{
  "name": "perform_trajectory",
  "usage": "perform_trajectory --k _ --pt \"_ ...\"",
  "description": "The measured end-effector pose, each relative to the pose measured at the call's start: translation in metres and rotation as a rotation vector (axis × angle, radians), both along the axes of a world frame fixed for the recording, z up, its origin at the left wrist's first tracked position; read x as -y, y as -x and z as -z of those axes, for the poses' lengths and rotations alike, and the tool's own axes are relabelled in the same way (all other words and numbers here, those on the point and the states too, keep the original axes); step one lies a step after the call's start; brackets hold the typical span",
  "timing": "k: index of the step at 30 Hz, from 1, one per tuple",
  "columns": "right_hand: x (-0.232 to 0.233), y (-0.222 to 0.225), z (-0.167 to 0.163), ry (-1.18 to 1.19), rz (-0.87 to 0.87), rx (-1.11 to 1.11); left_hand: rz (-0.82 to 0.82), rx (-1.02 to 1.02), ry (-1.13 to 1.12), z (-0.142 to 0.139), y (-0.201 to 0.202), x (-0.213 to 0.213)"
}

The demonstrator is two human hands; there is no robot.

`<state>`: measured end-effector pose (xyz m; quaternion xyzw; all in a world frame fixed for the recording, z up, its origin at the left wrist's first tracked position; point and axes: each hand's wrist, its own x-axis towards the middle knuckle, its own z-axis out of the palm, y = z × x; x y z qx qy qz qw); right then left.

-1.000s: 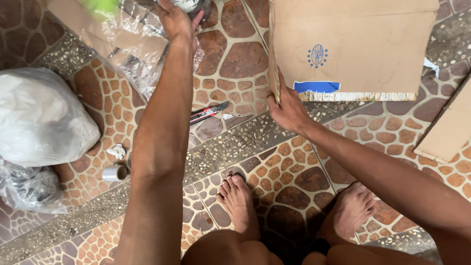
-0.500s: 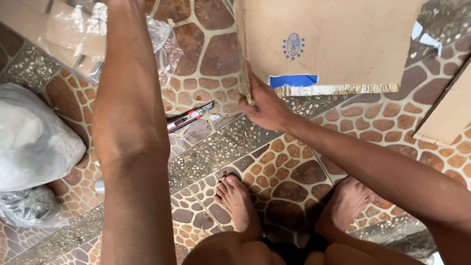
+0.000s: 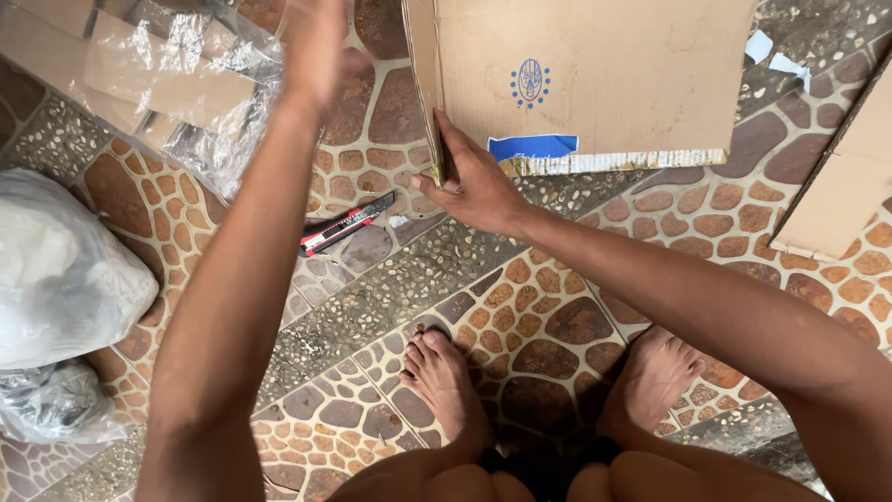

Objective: The person sits on the floor and assembles a cardboard box by folding flaps and securing them with a utility knife and tape. They cut the cardboard to fit a wrapped cylindrical object, then fold and tape the flaps to enclose it.

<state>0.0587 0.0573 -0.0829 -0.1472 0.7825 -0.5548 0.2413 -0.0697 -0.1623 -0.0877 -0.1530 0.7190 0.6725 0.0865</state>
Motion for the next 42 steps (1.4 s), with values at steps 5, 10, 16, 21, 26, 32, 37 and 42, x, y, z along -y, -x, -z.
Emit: perform_trajectory --k 5,10,16,21,26,32,37,42 --pt "-0.039 0.006 0.019 -0.089 -0.26 0.113 0.487 -0.266 0.417 0.03 -0.068 -0.044" --pt "-0.206 -0.019 0.035 -0.344 0.043 -0.484 0.446 -0.294 0.597 0.044 -0.071 -0.038" --pt "-0.375 -0.083 0.017 -0.834 0.798 -0.008 0.47 -0.193 0.617 0.032 -0.073 -0.053" --pt "-0.381 -0.085 0.029 -0.621 0.844 0.145 0.485 -0.206 0.633 0.025 -0.073 -0.047" --pt "-0.365 -0.069 0.011 0.232 1.087 0.188 0.445 -0.278 0.624 0.036 -0.07 -0.041" --pt "-0.28 -0.041 -0.018 0.76 1.158 0.543 0.398 -0.289 0.629 0.05 -0.067 -0.042" --pt "-0.207 -0.03 -0.007 0.609 1.029 0.731 0.371 -0.176 0.642 0.035 -0.065 -0.05" --pt "-0.135 -0.034 -0.001 0.543 0.639 0.97 0.357 0.003 0.651 0.014 -0.064 -0.06"
